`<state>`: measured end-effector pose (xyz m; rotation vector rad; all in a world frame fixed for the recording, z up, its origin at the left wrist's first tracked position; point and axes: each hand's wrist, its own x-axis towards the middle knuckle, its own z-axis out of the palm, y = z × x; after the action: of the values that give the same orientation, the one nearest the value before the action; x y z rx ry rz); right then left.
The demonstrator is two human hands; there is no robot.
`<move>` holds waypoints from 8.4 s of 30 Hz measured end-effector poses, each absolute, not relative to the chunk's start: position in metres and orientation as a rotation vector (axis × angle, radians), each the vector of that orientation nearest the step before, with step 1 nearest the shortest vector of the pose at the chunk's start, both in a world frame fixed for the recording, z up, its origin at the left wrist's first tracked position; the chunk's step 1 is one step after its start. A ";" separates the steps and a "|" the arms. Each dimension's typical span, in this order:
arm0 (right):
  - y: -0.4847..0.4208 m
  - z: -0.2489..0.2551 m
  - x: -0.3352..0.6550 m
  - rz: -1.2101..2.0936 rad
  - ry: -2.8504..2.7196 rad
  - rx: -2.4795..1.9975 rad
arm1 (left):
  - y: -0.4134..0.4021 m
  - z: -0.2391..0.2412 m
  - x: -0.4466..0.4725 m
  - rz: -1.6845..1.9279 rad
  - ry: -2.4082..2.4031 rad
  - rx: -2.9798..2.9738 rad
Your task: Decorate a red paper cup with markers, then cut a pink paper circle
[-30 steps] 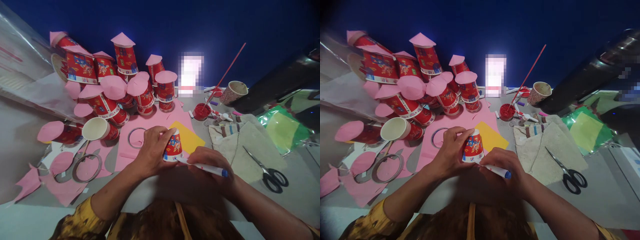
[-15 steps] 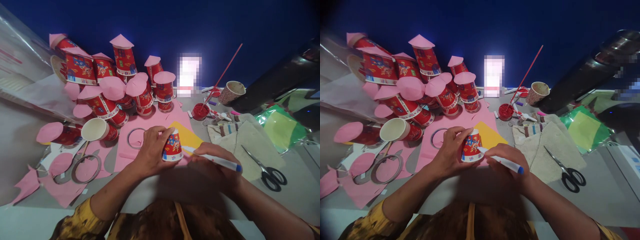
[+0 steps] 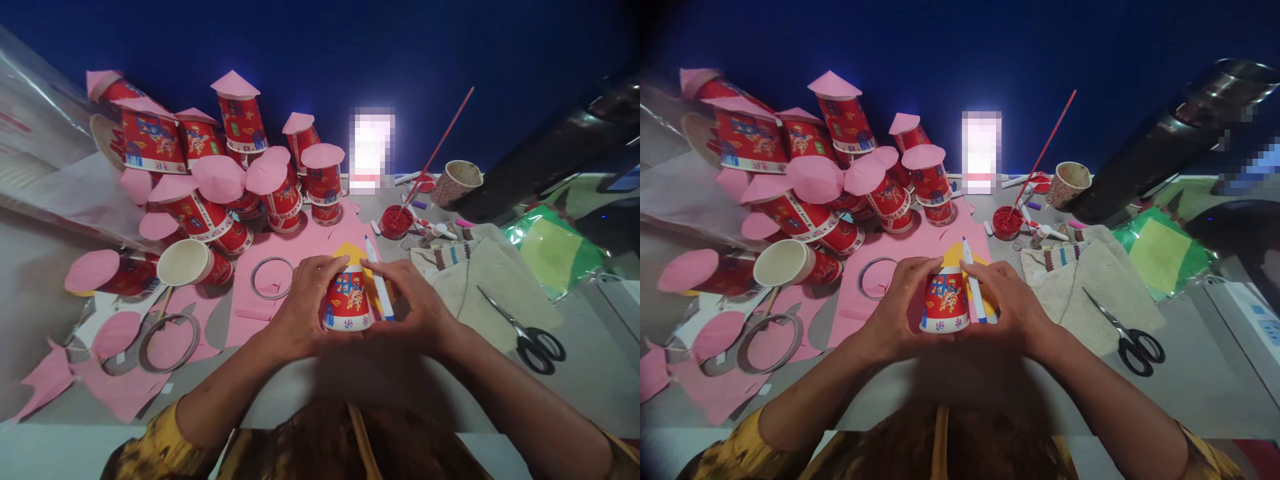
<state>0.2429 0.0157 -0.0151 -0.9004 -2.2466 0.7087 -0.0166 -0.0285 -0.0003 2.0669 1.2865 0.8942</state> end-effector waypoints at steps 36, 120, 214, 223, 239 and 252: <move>0.009 0.006 0.243 0.362 -1.995 -0.707 | -0.018 -0.003 -0.025 1.110 1.346 1.882; 0.015 -0.027 0.242 0.749 -1.921 -0.972 | -0.015 -0.010 -0.020 1.121 1.319 1.546; 0.063 0.022 0.308 -0.104 -1.953 -1.814 | -0.010 -0.021 -0.030 1.214 1.612 1.828; 0.103 0.007 0.319 -0.046 -2.282 -1.943 | -0.013 -0.020 -0.026 1.201 1.642 1.779; 0.050 0.038 0.309 0.184 -1.870 -1.422 | -0.012 -0.014 -0.024 1.225 1.568 1.689; 0.011 0.018 0.253 1.472 -1.096 -0.956 | -0.012 -0.019 -0.028 1.182 1.501 1.802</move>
<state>0.2530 0.0105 0.0185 -0.9564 -1.0960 1.4720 -0.0277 -0.0123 -0.0189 1.8023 1.5010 1.1823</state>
